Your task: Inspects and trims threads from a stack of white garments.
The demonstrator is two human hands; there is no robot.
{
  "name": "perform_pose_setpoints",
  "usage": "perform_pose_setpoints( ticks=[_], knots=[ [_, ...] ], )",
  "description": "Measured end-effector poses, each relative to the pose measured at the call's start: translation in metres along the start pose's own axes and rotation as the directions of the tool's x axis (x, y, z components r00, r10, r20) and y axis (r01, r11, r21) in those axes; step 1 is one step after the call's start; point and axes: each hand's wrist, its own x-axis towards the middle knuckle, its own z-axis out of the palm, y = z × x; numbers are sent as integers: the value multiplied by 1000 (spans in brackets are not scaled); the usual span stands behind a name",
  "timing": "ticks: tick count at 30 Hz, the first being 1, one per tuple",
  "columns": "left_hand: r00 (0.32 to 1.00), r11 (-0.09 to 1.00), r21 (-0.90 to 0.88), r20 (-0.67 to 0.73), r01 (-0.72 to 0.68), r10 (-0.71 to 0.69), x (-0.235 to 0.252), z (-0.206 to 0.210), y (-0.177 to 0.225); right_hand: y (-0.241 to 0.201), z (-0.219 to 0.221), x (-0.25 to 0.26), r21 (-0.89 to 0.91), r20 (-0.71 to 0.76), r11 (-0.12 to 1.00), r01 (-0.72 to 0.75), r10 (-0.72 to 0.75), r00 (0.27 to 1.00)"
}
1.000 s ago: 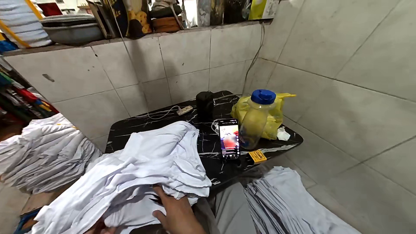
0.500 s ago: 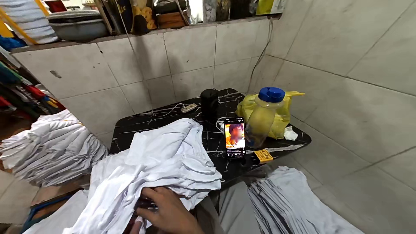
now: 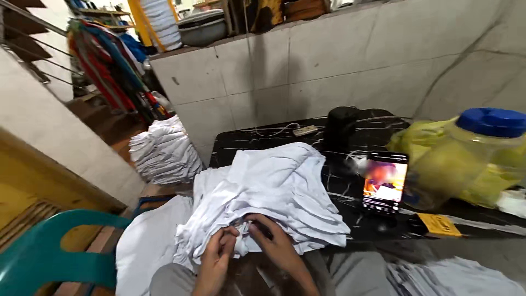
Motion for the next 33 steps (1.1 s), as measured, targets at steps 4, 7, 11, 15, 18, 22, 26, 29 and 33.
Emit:
perform_pose_setpoints(
  ticks=[4, 7, 11, 15, 18, 22, 26, 29, 33],
  knots=[
    [999, 999, -44, 44, 1, 1, -3, -1, -1, 2, -2, -18, -13, -35, 1000, -8, 7, 999],
    [999, 998, -54, 39, 20, -18, -6, 0, 2, -1, -2, -23, -122, 1, 992, -24, 24, 1000],
    [1000, 998, -65, 14, 11, -10, -10, 4, 4, -8, 11, -27, -211, -26, 974, 87, -95, 995],
    [999, 999, -41, -26, -28, 27, -16, 7, 2, -4, 20, -29, -332, -127, 926, 181, -234, 964],
    [999, 999, 9, -10, -45, 45, -19, 9, 4, -7, 20, -30, -349, -92, 915, 204, -250, 964],
    [987, 970, 180, 54, -161, 154, -16, 8, -1, -20, 17, -32, -400, 30, 902, 162, -164, 986],
    [967, 937, 242, 45, -253, 250, -11, 8, -6, -22, 7, -32, -400, 57, 898, 186, -178, 982],
    [977, 946, 246, 25, -210, 210, -10, 5, -10, -25, -4, -35, -473, 48, 872, 124, -115, 992],
    [992, 981, 148, -12, -125, 128, -10, 3, -13, -28, -8, -36, -499, 92, 858, 121, -87, 992]
  ],
)
